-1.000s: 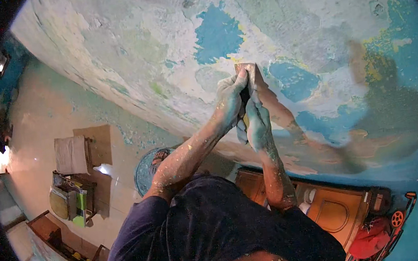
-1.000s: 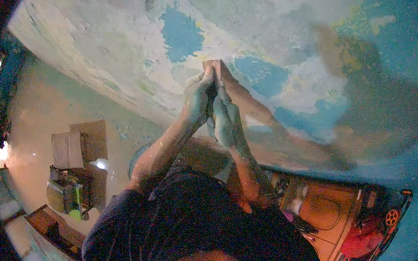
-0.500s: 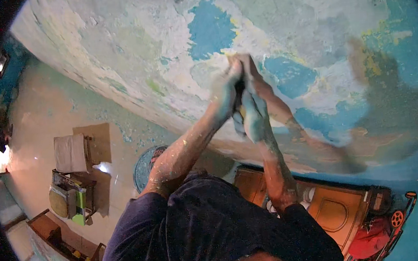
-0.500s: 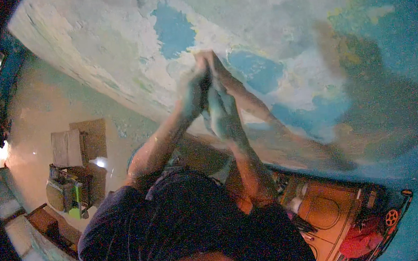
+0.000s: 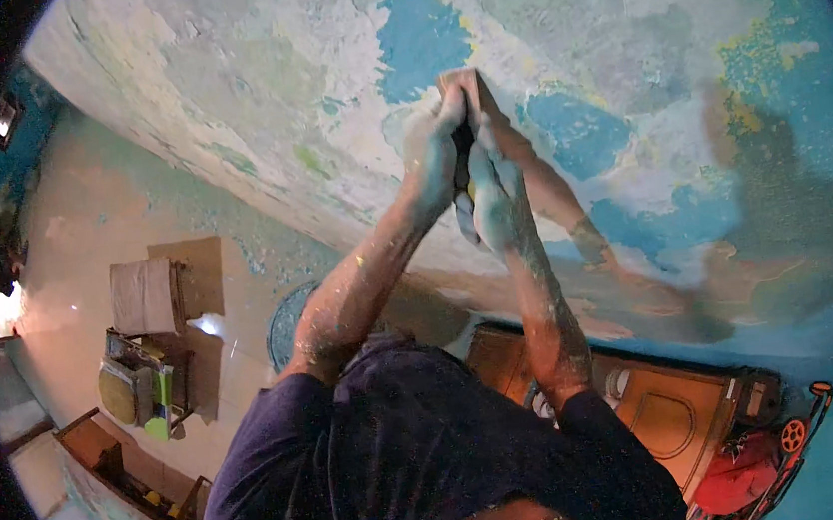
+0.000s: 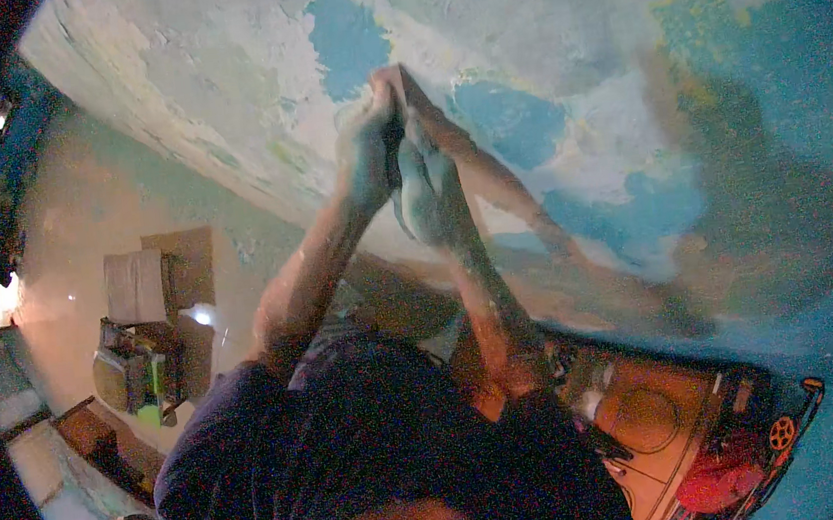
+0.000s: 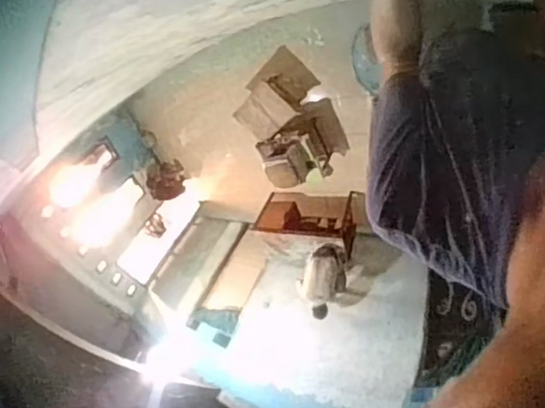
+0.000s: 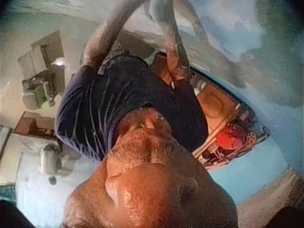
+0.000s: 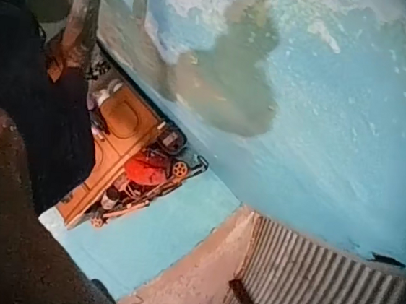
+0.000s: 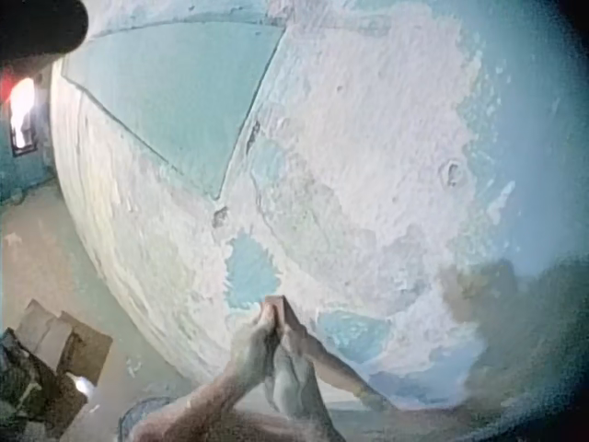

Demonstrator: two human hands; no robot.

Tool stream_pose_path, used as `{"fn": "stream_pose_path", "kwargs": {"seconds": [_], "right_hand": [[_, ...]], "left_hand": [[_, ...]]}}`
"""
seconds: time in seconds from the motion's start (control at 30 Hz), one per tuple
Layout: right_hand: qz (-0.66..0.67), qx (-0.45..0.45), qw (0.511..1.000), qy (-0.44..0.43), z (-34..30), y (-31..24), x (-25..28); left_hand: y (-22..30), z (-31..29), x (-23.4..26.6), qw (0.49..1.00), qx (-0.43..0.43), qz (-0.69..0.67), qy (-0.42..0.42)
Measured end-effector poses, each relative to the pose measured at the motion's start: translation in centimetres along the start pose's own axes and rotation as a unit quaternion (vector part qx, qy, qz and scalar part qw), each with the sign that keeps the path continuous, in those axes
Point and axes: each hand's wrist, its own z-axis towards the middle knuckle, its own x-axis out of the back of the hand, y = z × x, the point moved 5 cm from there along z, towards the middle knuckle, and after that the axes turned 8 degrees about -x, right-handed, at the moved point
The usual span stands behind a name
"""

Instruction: The person scrapes a ceiling with a metal scraper to remove old paint or plaster.

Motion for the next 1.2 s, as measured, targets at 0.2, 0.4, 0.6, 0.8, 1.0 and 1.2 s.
{"fn": "stream_pose_path", "kwargs": {"seconds": [0.2, 0.4, 0.6, 0.8, 1.0, 1.2], "right_hand": [[0.164, -0.072, 0.984, 0.014, -2.0, -0.8, -1.5], [0.161, -0.036, 0.986, 0.006, -1.5, -0.1, -2.1], [0.131, 0.026, 0.990, 0.045, -1.6, 1.3, -2.9], [0.223, -0.020, 0.974, 0.041, -1.6, 2.4, -4.5], [0.253, -0.034, 0.966, 0.047, -0.2, 4.2, -5.3], [0.207, 0.068, 0.976, 0.026, 1.6, 3.4, -6.3]], "left_hand": [[-0.3, -1.0, 1.0, 0.995, 0.033, 0.090, 0.014], [-0.1, -0.5, 1.8, 0.998, 0.020, 0.059, 0.002], [-0.2, -0.7, 2.6, 0.992, 0.039, 0.122, 0.009], [0.7, -0.2, 3.6, 0.973, 0.031, 0.223, -0.043], [1.0, 0.2, 3.4, 0.950, -0.045, 0.303, -0.057], [1.4, 0.7, 4.7, 0.964, -0.042, 0.263, -0.026]]}}
